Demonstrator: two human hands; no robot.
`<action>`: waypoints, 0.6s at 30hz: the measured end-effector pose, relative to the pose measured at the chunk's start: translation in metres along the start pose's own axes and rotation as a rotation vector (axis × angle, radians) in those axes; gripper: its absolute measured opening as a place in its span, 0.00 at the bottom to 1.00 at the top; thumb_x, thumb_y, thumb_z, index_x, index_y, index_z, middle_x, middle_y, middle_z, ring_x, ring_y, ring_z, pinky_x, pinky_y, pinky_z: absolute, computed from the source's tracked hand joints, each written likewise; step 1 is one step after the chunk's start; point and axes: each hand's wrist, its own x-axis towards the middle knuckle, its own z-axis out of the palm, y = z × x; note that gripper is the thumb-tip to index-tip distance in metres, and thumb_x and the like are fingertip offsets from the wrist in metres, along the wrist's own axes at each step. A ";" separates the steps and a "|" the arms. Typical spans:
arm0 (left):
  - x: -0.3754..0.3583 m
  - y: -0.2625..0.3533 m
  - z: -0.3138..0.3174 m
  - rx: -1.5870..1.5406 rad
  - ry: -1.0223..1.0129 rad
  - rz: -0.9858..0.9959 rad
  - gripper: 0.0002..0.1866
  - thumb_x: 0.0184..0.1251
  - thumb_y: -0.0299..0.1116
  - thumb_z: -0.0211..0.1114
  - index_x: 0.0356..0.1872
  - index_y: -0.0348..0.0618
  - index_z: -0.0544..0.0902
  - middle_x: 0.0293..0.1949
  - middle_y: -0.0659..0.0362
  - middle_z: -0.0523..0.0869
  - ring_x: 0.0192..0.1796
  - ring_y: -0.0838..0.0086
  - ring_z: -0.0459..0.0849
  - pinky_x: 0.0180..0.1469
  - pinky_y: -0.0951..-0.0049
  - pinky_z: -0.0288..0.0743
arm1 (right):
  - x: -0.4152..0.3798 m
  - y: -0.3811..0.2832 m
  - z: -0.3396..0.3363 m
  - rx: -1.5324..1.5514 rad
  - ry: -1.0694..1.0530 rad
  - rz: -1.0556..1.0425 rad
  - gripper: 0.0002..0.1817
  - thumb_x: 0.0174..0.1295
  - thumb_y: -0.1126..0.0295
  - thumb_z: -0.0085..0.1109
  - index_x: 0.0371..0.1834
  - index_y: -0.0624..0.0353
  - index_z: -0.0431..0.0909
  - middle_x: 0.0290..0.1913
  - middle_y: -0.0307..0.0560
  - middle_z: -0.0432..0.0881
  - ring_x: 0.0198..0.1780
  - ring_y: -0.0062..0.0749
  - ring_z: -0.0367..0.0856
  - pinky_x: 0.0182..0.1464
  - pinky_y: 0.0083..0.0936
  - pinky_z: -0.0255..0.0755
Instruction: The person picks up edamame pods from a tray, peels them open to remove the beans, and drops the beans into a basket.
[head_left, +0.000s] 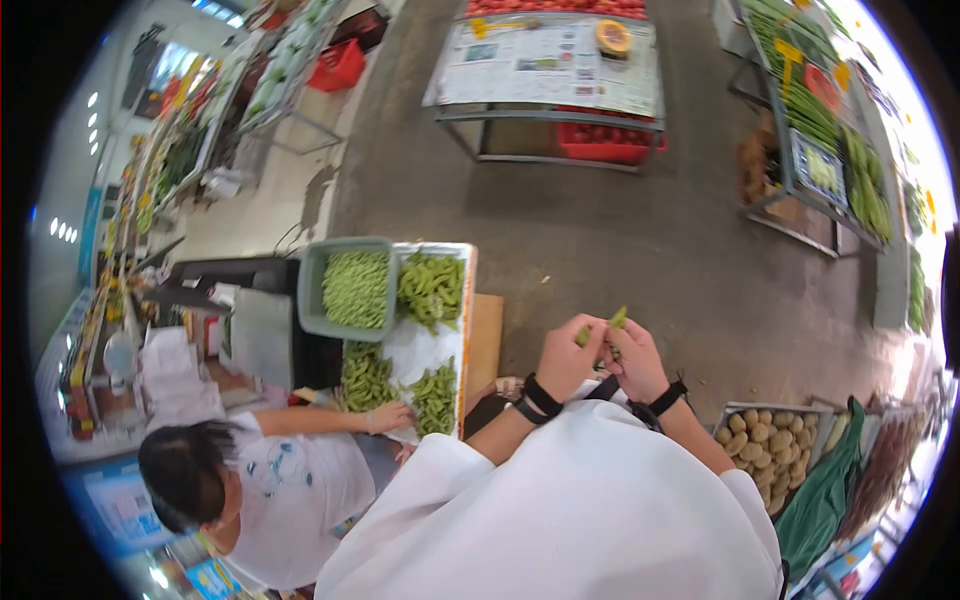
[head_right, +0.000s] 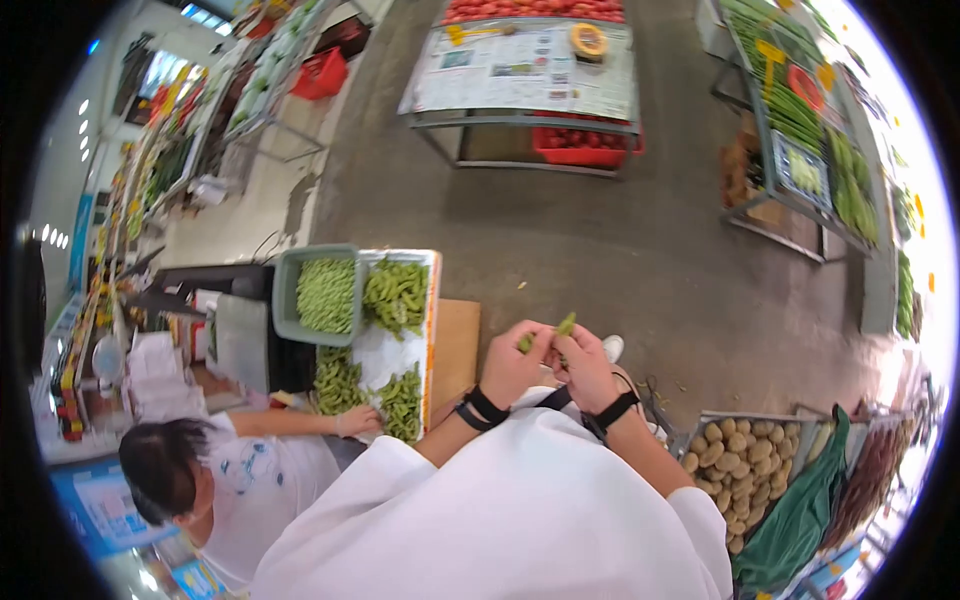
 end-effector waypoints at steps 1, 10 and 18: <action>-0.003 0.003 -0.005 0.028 0.021 0.010 0.09 0.70 0.32 0.59 0.38 0.36 0.81 0.23 0.63 0.82 0.27 0.83 0.79 0.30 0.81 0.74 | 0.001 0.002 0.004 -0.032 -0.018 0.012 0.05 0.67 0.73 0.50 0.41 0.60 0.75 0.28 0.37 0.75 0.23 0.13 0.67 0.20 0.10 0.56; -0.006 -0.068 -0.113 -0.494 0.663 -0.387 0.09 0.67 0.38 0.64 0.31 0.45 0.79 0.19 0.67 0.76 0.16 0.89 0.66 0.15 0.85 0.53 | 0.004 0.014 0.020 -0.168 -0.124 0.254 0.08 0.68 0.73 0.49 0.42 0.66 0.76 0.29 0.37 0.74 0.26 0.16 0.69 0.22 0.12 0.59; -0.008 -0.204 -0.251 -0.593 1.099 -0.339 0.08 0.67 0.34 0.62 0.35 0.42 0.75 0.26 0.61 0.76 0.15 0.82 0.64 0.13 0.80 0.53 | -0.003 0.019 0.007 -0.200 -0.142 0.289 0.10 0.70 0.70 0.48 0.37 0.66 0.77 0.30 0.41 0.76 0.28 0.17 0.71 0.24 0.12 0.61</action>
